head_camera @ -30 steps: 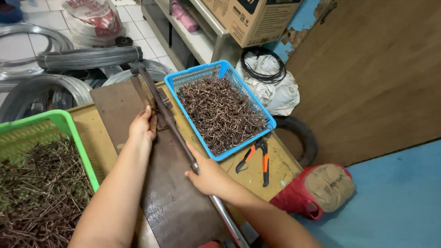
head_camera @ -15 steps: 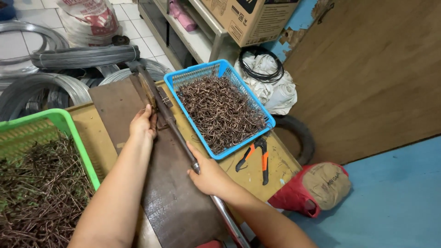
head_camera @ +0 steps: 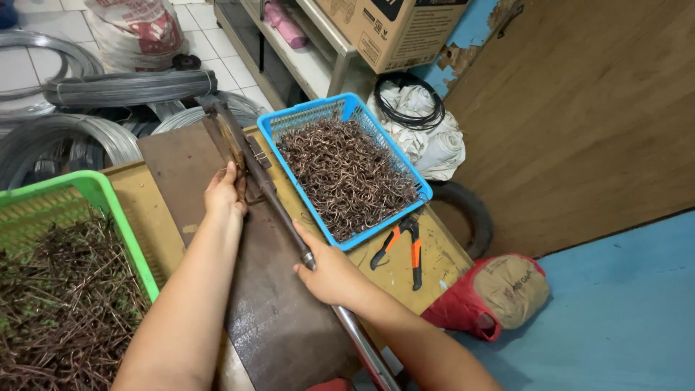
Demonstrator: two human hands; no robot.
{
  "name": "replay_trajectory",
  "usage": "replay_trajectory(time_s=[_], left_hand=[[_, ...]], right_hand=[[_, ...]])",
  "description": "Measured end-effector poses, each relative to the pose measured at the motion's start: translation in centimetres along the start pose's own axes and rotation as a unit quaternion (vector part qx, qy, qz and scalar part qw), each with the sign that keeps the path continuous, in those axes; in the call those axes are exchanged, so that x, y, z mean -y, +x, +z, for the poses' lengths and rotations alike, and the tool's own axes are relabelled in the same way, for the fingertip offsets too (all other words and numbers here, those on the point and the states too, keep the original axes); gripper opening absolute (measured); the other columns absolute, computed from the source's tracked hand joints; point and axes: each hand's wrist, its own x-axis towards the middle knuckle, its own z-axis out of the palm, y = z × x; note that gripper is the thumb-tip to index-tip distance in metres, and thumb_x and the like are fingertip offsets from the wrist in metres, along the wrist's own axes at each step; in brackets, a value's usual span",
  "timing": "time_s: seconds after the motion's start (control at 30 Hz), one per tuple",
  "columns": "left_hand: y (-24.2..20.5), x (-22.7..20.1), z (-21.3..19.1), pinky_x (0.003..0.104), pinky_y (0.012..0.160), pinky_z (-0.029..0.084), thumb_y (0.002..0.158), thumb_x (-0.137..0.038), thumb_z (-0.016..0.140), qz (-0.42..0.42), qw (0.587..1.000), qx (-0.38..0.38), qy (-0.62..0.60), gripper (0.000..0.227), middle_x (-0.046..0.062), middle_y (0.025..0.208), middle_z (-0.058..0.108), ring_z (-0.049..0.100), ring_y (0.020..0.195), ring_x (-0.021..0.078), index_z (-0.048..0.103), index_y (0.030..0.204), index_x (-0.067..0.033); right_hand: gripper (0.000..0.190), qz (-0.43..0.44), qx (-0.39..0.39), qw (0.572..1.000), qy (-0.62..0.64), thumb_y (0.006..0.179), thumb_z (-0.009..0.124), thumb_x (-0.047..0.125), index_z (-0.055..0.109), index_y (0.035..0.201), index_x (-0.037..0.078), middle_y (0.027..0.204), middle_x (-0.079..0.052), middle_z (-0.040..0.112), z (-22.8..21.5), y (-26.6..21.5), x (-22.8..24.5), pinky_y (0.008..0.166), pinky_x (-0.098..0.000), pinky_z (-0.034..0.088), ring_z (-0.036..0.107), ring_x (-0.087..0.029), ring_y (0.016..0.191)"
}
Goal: Using a manual bending jig to shape thin metal rods and sorting them into baskets.
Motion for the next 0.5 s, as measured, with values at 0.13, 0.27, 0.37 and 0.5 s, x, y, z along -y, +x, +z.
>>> replay_trajectory(time_s=[0.13,0.27,0.37,0.5], left_hand=[[-0.6,-0.1,0.2,0.034,0.103,0.065,0.096,-0.026,0.092,-0.006,1.0,-0.005,0.004,0.037,0.0,0.108,0.067,0.072,0.106,0.0157,0.068,0.123,-0.0163],[0.4,0.7,0.0,0.034,0.102,0.065,0.096,-0.025,0.092,0.005,1.0,-0.011,0.006,0.035,0.001,0.107,0.067,0.072,0.106,0.0173,0.068,0.119,-0.0149],[0.4,0.8,-0.2,0.035,0.103,0.065,0.095,-0.023,0.092,0.011,1.0,-0.012,0.001,0.034,0.003,0.107,0.067,0.073,0.106,0.0186,0.068,0.117,-0.0144],[0.9,0.9,-0.5,0.04,0.104,0.064,0.094,-0.024,0.095,0.009,1.0,-0.007,0.001,0.04,0.004,0.11,0.069,0.074,0.108,0.0203,0.068,0.121,-0.0135]], right_hand=[[0.084,-0.002,0.0,1.0,0.0,0.097,0.066,0.021,0.032,0.172,0.033,0.143,-0.032,0.065,0.2,0.3,-0.1,0.112,-0.0541,0.055,0.064,-0.047,0.134],[0.083,0.0,-0.004,1.0,0.0,0.098,0.065,0.019,0.032,0.172,0.03,0.144,-0.034,0.065,0.7,0.3,-0.4,0.112,-0.0552,0.054,0.063,-0.048,0.134],[0.082,-0.001,-0.01,1.0,-0.006,0.097,0.065,0.02,0.032,0.172,0.031,0.143,-0.033,0.065,1.0,0.3,-0.5,0.111,-0.0554,0.054,0.063,-0.048,0.134],[0.081,0.005,-0.009,1.0,-0.003,0.098,0.063,0.02,0.032,0.172,0.032,0.143,-0.033,0.065,0.8,0.3,-0.4,0.112,-0.0535,0.055,0.064,-0.047,0.134]])
